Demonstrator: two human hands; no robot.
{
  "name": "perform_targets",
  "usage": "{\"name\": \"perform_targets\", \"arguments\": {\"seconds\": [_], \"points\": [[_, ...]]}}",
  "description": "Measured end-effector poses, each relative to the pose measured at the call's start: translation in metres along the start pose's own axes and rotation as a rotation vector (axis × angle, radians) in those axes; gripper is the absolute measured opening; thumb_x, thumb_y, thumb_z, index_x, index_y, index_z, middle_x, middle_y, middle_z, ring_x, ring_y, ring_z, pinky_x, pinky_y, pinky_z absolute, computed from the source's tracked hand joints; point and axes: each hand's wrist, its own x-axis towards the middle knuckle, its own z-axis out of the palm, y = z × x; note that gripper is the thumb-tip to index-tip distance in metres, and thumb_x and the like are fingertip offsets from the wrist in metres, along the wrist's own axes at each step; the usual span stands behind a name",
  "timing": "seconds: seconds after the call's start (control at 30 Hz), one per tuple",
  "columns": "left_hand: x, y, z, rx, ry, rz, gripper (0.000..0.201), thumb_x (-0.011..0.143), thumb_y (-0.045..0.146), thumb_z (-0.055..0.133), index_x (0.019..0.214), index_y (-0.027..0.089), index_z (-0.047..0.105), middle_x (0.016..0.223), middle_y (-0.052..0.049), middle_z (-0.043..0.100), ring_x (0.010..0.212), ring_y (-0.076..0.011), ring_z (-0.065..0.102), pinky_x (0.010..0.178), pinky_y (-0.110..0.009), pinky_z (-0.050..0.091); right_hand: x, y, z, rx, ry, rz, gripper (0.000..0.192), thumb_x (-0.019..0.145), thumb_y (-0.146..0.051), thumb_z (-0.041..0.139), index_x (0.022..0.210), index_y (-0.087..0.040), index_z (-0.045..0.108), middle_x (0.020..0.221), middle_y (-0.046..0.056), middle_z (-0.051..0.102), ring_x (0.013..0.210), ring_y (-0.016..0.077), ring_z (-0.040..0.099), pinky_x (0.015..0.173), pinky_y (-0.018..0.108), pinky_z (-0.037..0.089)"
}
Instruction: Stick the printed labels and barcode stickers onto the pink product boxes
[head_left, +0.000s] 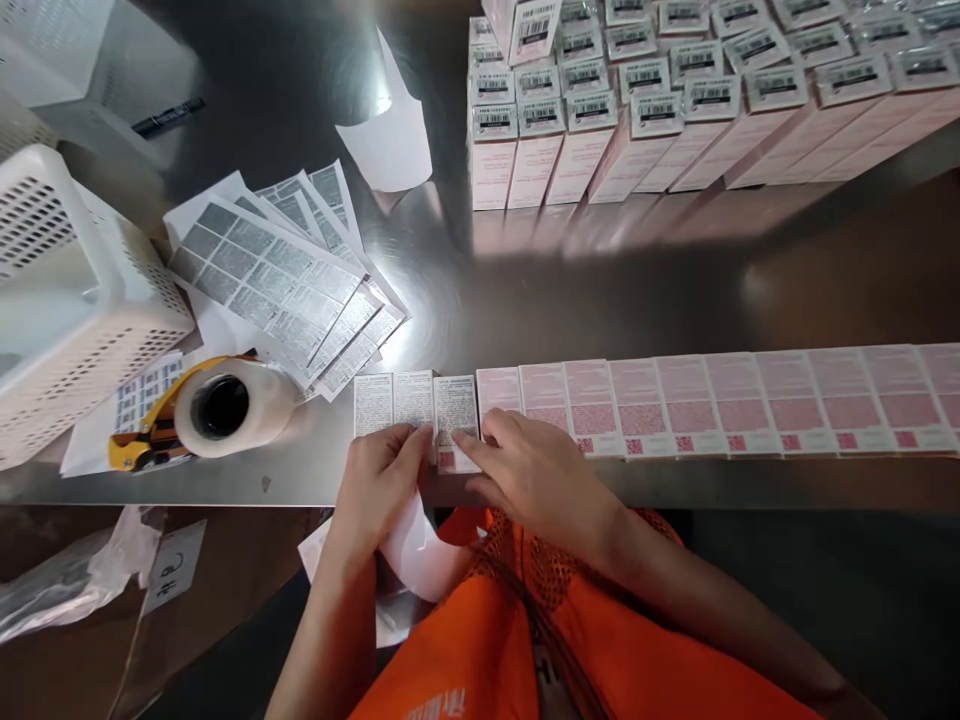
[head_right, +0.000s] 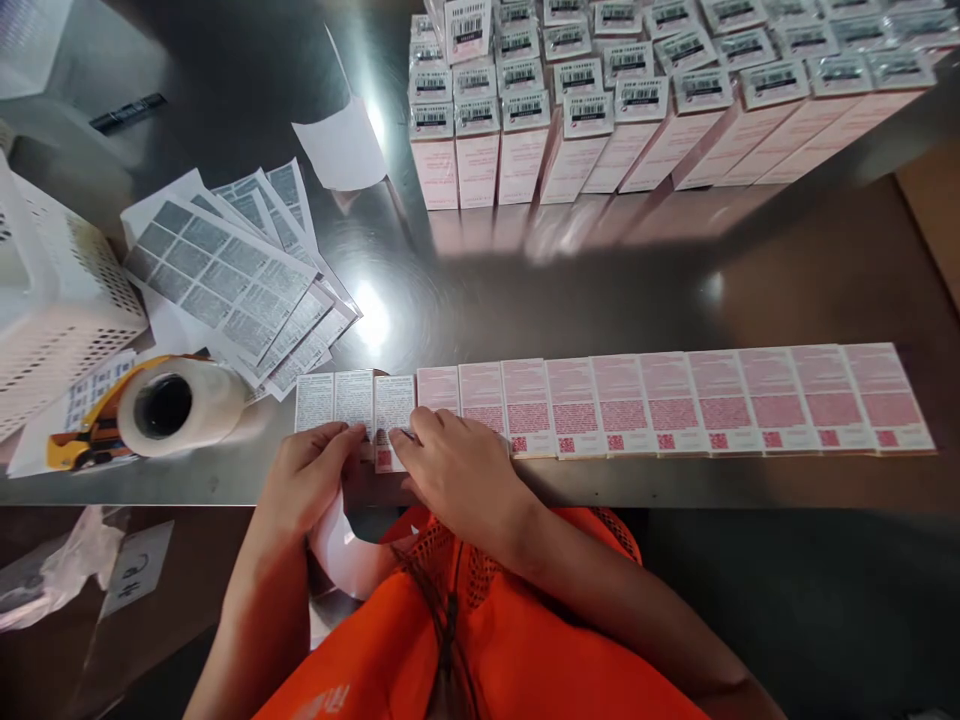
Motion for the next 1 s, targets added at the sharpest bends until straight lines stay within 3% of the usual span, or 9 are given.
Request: {"name": "perform_targets", "arguments": {"seconds": [0.07, 0.17, 0.33, 0.4, 0.53, 0.73, 0.8, 0.9, 1.0], "points": [[0.000, 0.000, -0.001, -0.004, 0.000, 0.002, 0.047, 0.090, 0.047, 0.051, 0.051, 0.020, 0.049, 0.048, 0.002, 0.052, 0.052, -0.0125, 0.049, 0.053, -0.025, 0.034, -0.004, 0.000, 0.005, -0.004, 0.038, -0.030, 0.015, 0.095, -0.023, 0.059, 0.106, -0.019, 0.069, 0.085, 0.005, 0.061, 0.076, 0.0187, 0.055, 0.059, 0.031, 0.033], [0.001, 0.001, -0.001, -0.028, -0.003, 0.001, 0.048, 0.089, 0.046, 0.052, 0.050, 0.020, 0.049, 0.047, 0.003, 0.052, 0.051, -0.0121, 0.049, 0.053, -0.024, 0.035, -0.008, -0.002, 0.011, 0.037, 0.076, -0.070, 0.022, 0.097, -0.018, 0.053, 0.085, -0.020, 0.070, 0.080, 0.004, 0.060, 0.074, 0.0172, 0.053, 0.059, 0.030, 0.030], [0.000, 0.003, -0.002, -0.015, 0.030, 0.026, 0.046, 0.089, 0.046, 0.052, 0.051, 0.020, 0.050, 0.047, 0.003, 0.050, 0.050, -0.0116, 0.047, 0.051, -0.024, 0.034, -0.005, -0.010, 0.012, 0.056, 0.082, -0.034, 0.032, 0.095, -0.029, 0.061, 0.125, -0.017, 0.062, 0.088, 0.006, 0.062, 0.078, 0.0198, 0.055, 0.063, 0.031, 0.036], [-0.004, 0.004, -0.004, 0.018, 0.068, 0.028, 0.047, 0.090, 0.048, 0.051, 0.052, 0.020, 0.052, 0.047, 0.003, 0.053, 0.051, -0.0122, 0.049, 0.051, -0.025, 0.034, -0.005, -0.011, 0.009, 0.066, 0.059, -0.042, 0.028, 0.094, -0.027, 0.061, 0.120, -0.018, 0.065, 0.090, 0.007, 0.062, 0.079, 0.0198, 0.055, 0.064, 0.031, 0.037], [-0.016, 0.010, -0.010, 0.089, 0.288, 0.002, 0.050, 0.092, 0.048, 0.048, 0.052, 0.020, 0.057, 0.050, 0.000, 0.061, 0.053, -0.0134, 0.055, 0.056, -0.025, 0.039, -0.012, -0.008, -0.002, 0.343, 0.079, -0.061, 0.020, 0.099, -0.027, 0.052, 0.100, -0.021, 0.072, 0.090, 0.006, 0.063, 0.079, 0.0171, 0.057, 0.066, 0.029, 0.040], [-0.019, 0.025, -0.018, -0.098, 0.638, 0.069, 0.049, 0.092, 0.049, 0.048, 0.053, 0.021, 0.055, 0.048, -0.001, 0.058, 0.049, -0.0136, 0.053, 0.054, -0.027, 0.042, -0.017, -0.011, -0.012, 0.850, 0.037, -0.064, 0.044, 0.088, -0.031, 0.070, 0.130, -0.023, 0.058, 0.119, 0.006, 0.069, 0.105, 0.0198, 0.064, 0.087, 0.032, 0.049], [-0.017, 0.025, -0.029, -0.229, 0.512, 0.124, 0.047, 0.093, 0.050, 0.048, 0.059, 0.020, 0.058, 0.053, -0.001, 0.061, 0.051, -0.0142, 0.056, 0.054, -0.026, 0.044, -0.014, -0.011, -0.011, 0.908, 0.090, -0.032, 0.032, 0.091, -0.018, 0.061, 0.123, -0.023, 0.062, 0.116, 0.004, 0.071, 0.103, 0.0181, 0.066, 0.088, 0.031, 0.050], [-0.018, 0.017, -0.050, -0.341, 0.112, 0.198, 0.030, 0.083, 0.048, 0.066, 0.087, 0.018, 0.069, 0.074, -0.003, 0.070, 0.067, -0.0172, 0.065, 0.061, -0.026, 0.051, -0.006, -0.004, -0.010, 0.979, 0.282, 0.086, 0.023, 0.092, -0.023, 0.061, 0.114, -0.024, 0.065, 0.110, 0.004, 0.072, 0.101, 0.0197, 0.068, 0.084, 0.033, 0.052], [-0.027, 0.002, -0.062, -0.393, -0.133, 0.197, 0.048, 0.072, 0.036, 0.081, 0.114, 0.017, 0.066, 0.084, -0.005, 0.072, 0.075, -0.0190, 0.068, 0.066, -0.027, 0.054, 0.005, 0.008, -0.011, 1.127, 0.502, 0.218, 0.025, 0.087, -0.033, 0.070, 0.110, -0.025, 0.063, 0.098, 0.003, 0.070, 0.091, 0.0201, 0.069, 0.075, 0.032, 0.055]]}}
